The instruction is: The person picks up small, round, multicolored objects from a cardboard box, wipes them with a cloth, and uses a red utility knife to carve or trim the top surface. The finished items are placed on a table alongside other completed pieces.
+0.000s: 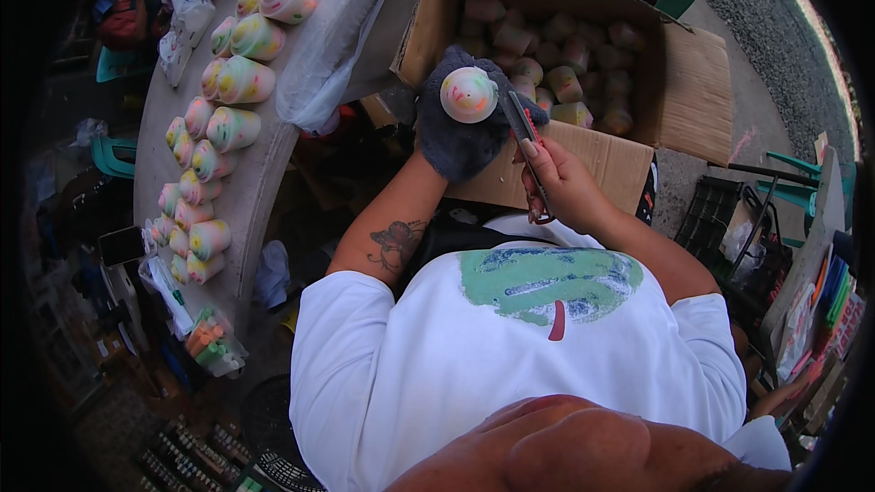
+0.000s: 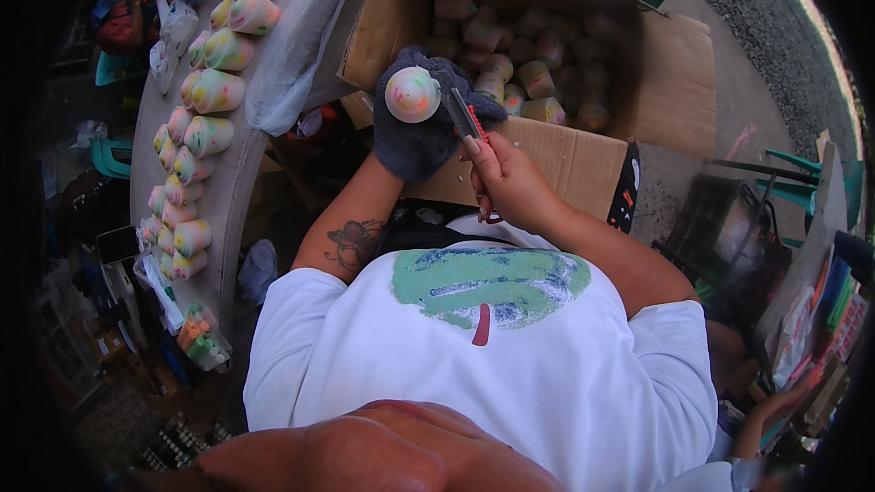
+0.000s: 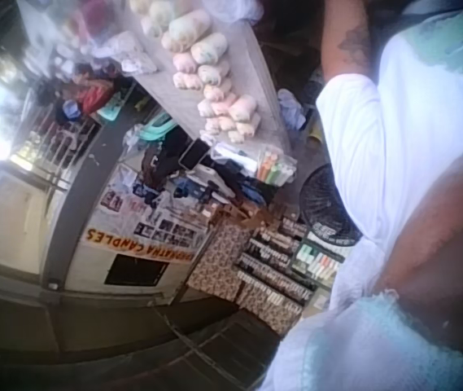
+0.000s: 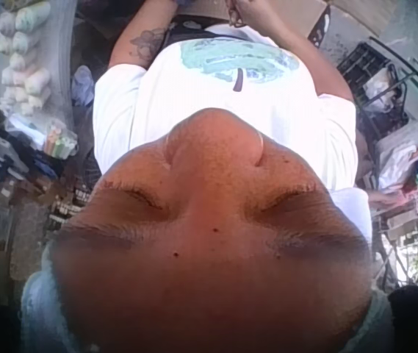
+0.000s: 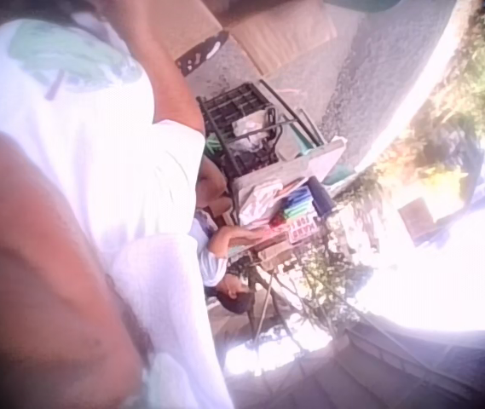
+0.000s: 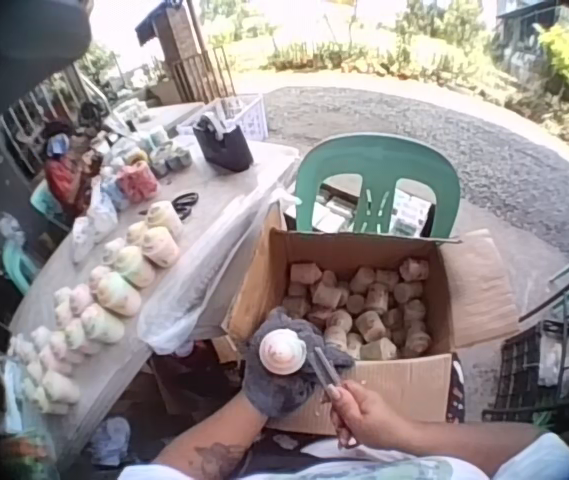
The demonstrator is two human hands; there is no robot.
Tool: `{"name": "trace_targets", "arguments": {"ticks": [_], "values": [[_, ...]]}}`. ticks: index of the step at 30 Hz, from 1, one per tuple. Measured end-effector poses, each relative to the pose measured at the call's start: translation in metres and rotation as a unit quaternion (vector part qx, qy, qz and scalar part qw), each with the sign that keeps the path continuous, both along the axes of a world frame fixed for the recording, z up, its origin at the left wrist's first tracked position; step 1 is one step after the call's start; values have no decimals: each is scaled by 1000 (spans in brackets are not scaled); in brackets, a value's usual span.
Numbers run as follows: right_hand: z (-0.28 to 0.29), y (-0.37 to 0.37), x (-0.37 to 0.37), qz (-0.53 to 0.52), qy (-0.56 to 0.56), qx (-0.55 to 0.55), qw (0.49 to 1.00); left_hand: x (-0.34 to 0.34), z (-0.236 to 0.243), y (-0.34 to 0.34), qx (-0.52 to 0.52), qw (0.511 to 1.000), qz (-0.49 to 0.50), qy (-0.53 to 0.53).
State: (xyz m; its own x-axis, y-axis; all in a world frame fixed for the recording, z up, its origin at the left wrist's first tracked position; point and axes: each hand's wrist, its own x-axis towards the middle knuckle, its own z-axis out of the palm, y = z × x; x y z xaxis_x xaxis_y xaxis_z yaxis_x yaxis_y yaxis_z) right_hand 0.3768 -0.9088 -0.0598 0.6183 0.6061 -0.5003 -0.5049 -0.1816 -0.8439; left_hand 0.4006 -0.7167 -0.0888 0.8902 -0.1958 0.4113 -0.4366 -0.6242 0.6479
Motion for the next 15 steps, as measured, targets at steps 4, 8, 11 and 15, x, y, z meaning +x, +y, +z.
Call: {"name": "trace_targets", "arguments": {"ticks": [4, 8, 11, 15], "values": [[0, -1, 1, 5, -2, -3, 1000, -1, -2, -3, -85, 996, -2, 36], [1, -1, 1, 8, -4, -7, 1000, -1, -1, -4, -83, 996, -7, 44], [1, -1, 1, 8, -4, -9, 1000, 1, -3, 0, 0, 1000, -10, -13], [0, -2, 2, 10, 1, -8, 1000, 1, 2, -2, -6, 1000, -7, -22]]}}
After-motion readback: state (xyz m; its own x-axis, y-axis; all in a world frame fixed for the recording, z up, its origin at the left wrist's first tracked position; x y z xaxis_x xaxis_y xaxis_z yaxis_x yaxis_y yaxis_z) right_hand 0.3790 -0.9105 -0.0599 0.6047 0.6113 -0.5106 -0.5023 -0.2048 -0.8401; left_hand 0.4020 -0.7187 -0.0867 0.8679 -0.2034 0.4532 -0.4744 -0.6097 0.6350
